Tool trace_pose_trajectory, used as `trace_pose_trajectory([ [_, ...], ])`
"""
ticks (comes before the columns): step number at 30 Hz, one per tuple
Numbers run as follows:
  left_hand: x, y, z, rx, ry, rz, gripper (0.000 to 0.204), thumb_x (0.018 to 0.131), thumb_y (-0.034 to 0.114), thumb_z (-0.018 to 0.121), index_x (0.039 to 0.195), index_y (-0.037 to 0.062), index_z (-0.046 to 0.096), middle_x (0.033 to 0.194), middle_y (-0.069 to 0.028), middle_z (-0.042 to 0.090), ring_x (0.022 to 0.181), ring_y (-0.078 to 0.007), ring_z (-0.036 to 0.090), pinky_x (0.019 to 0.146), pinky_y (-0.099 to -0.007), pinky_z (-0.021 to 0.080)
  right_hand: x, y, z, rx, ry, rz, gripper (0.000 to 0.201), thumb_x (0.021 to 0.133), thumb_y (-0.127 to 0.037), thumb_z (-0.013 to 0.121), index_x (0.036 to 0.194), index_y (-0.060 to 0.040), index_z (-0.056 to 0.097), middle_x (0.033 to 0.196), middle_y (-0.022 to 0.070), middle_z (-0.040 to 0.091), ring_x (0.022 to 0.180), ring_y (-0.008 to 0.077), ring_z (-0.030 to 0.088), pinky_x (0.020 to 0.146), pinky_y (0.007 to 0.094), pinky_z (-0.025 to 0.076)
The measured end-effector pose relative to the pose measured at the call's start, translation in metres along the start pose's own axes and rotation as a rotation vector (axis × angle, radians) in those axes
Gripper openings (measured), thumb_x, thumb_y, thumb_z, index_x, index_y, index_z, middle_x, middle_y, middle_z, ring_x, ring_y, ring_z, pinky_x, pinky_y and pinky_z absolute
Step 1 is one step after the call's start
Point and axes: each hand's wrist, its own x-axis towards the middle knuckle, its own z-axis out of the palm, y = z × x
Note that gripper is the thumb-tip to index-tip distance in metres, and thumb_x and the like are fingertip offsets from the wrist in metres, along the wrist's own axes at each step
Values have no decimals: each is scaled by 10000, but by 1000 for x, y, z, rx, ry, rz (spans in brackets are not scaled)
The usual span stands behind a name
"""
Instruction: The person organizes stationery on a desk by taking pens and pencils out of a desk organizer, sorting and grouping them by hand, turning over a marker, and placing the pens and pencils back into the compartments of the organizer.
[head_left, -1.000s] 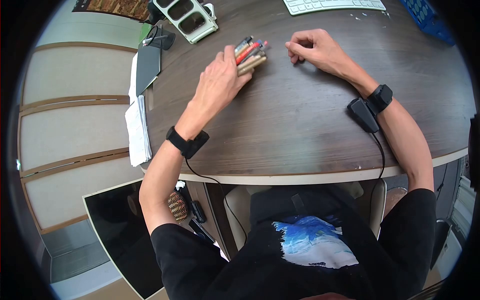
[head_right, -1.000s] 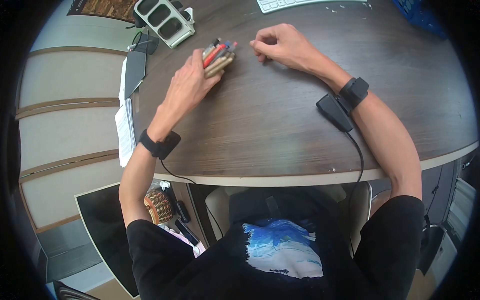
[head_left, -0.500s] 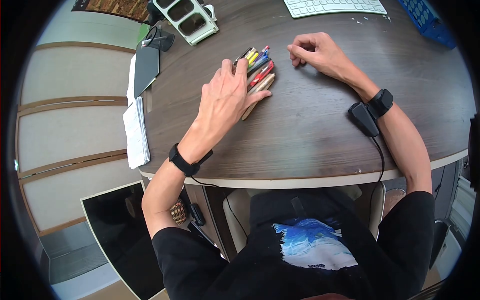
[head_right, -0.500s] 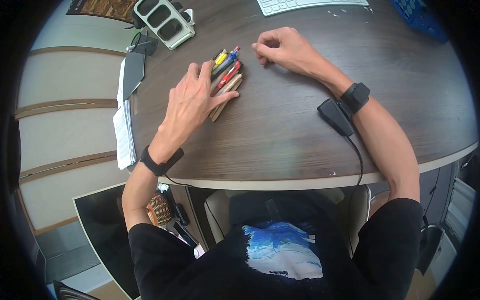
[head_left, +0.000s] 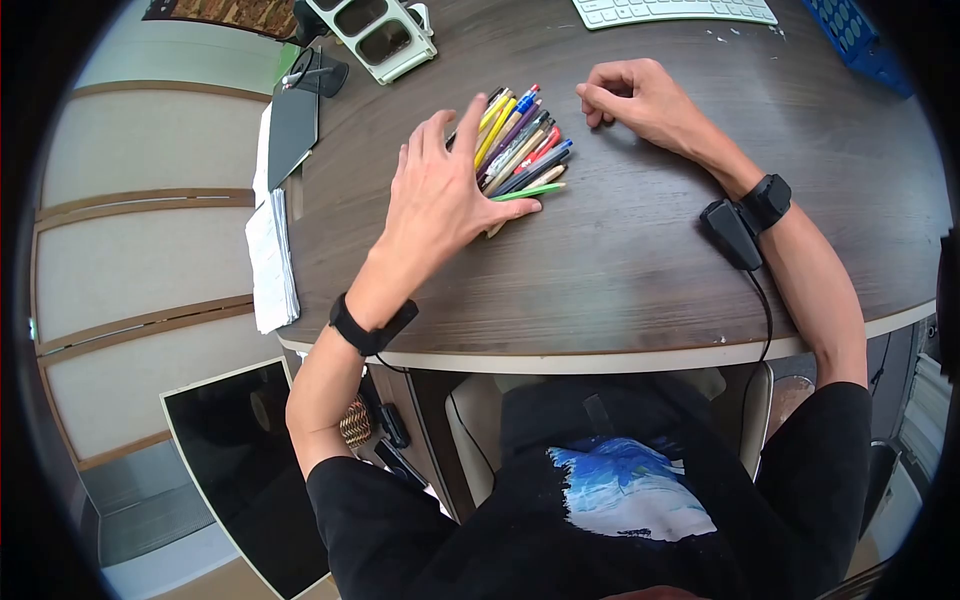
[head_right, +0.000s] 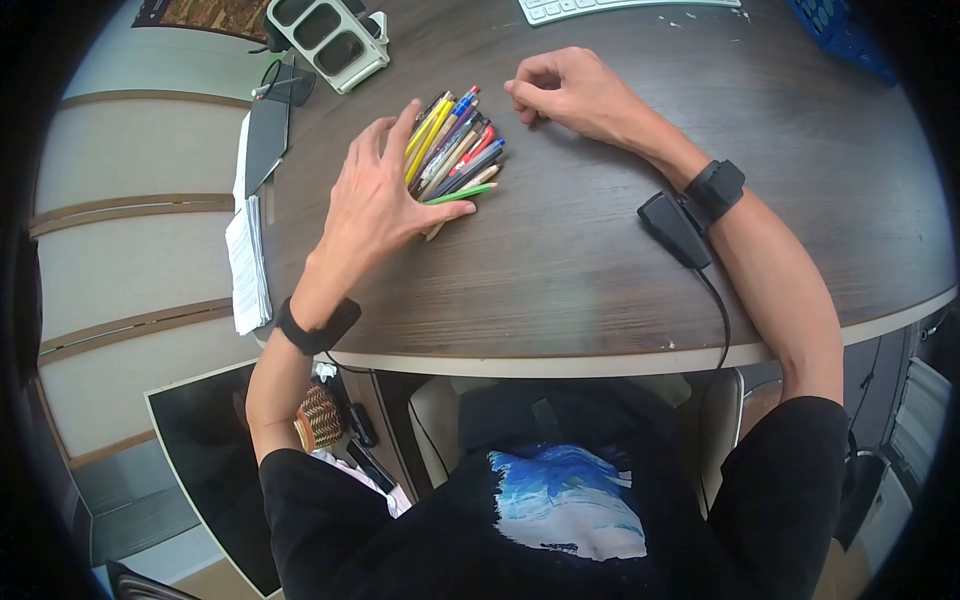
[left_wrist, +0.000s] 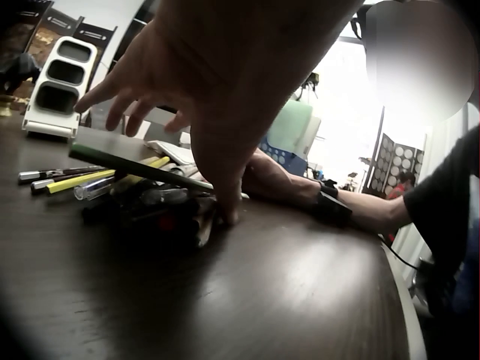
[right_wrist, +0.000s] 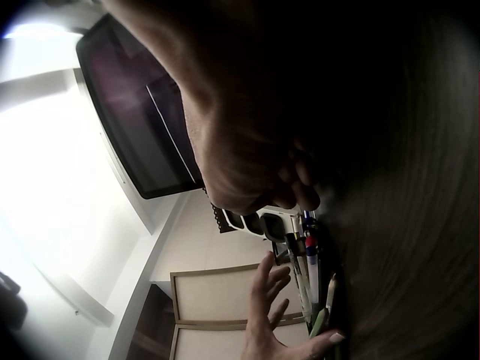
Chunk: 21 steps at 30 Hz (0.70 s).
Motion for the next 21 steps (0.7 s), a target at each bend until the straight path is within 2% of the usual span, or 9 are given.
trace_pose_trajectory([
  [1,0,-4,6,-2,0,-2,1211,697,649,939,1600,8,449,1366,-258,587,1281,-417,630,949,-511,611,0,0,0,-6,2,1,373,1048,-325,675,886,5,736,787,74,741,799,151,724,766,311,557],
  [3,1,-8,10,-233,-288,-226,1420,601,755,938,1642,-29,374,1441,-337,551,1336,-460,601,1050,-562,561,-1,0,1,-14,1,3,373,1049,-325,674,886,5,735,786,73,738,796,152,724,768,312,558],
  [7,15,-16,3,-266,-381,-242,1440,599,757,934,1638,-61,365,1429,-363,552,1348,-457,599,1053,-572,557,1,-1,-5,-15,-41,-2,371,1085,-302,667,916,21,736,837,58,727,815,126,718,784,294,585],
  [10,27,-23,2,-239,-466,-236,1323,637,651,940,1616,-62,407,1337,-338,614,1327,-452,604,1049,-517,569,-1,0,-3,-22,-39,9,370,1085,-302,667,915,20,735,831,59,728,813,127,718,784,293,584],
  [13,38,-29,4,-316,-531,-229,1253,642,610,936,1578,-64,446,1291,-320,634,1305,-438,610,1040,-494,574,0,1,-3,-30,-26,13,369,1083,-303,669,916,19,736,823,60,731,804,127,716,784,292,584],
  [14,39,-28,4,-300,-525,-232,1153,656,566,932,1521,-56,493,1243,-310,649,1229,-433,650,1029,-482,574,0,1,-2,-32,-20,7,369,1081,-305,671,917,19,737,819,60,732,798,127,715,784,291,584],
  [17,44,-30,7,-353,-527,-255,1055,670,527,938,1441,-68,533,1207,-311,671,1171,-427,686,1016,-470,574,-1,-1,-2,-6,-33,9,368,1081,-307,670,918,16,740,824,60,733,794,130,715,786,292,585],
  [18,45,-29,7,-341,-519,-253,941,697,494,934,1347,-73,557,1196,-307,689,1138,-425,706,1000,-466,574,0,-2,-4,-8,-29,3,368,1081,-307,670,918,16,740,824,60,733,794,130,715,786,292,585],
  [21,51,-29,1,-327,-619,-298,886,700,486,936,1277,-70,559,1224,-308,693,1163,-421,706,995,-469,574,-1,-1,-1,-9,-32,18,369,1081,-306,667,917,16,741,821,63,732,797,130,716,785,294,587],
])
